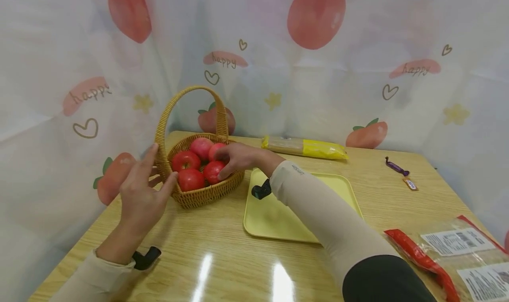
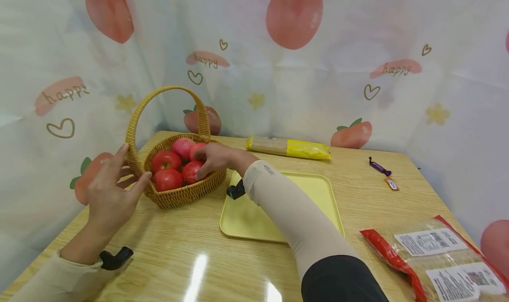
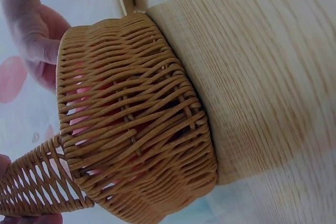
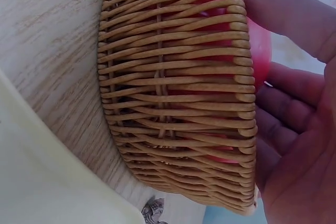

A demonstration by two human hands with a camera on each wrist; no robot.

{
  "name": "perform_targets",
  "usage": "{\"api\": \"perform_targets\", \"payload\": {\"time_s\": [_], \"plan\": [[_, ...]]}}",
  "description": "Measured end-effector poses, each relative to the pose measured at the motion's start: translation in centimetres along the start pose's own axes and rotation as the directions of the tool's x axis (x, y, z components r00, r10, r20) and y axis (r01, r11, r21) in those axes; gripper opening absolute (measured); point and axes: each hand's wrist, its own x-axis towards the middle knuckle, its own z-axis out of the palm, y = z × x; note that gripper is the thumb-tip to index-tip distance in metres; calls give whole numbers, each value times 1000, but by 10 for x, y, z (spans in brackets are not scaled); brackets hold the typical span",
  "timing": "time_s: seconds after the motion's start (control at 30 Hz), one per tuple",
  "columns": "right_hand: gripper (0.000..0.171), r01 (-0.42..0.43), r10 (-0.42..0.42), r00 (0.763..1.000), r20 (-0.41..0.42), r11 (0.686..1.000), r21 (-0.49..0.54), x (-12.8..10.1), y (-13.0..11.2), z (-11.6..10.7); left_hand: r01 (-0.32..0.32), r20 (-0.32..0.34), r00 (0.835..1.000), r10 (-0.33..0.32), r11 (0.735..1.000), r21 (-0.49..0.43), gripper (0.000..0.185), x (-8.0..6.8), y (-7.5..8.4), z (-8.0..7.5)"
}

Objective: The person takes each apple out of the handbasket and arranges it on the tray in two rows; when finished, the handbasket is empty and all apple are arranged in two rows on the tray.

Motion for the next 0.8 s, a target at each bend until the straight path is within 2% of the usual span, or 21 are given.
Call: {"api": "perform_targets", "payload": {"time_s": [0.23, 0.5, 0.8], "plan": [[60, -12, 15, 998, 64, 999, -47, 9, 1, 1, 3, 15, 1000, -3, 1000, 16, 85, -1, -1, -1], [61, -11, 21, 995, 99, 995, -100, 12, -6, 1, -6, 17, 1000, 6, 1000, 21, 86, 0, 1, -2], [58, 0, 15, 996, 88, 986, -166, 15, -11, 4, -7, 22, 1000, 7, 999, 35, 85, 0, -1, -3]]}}
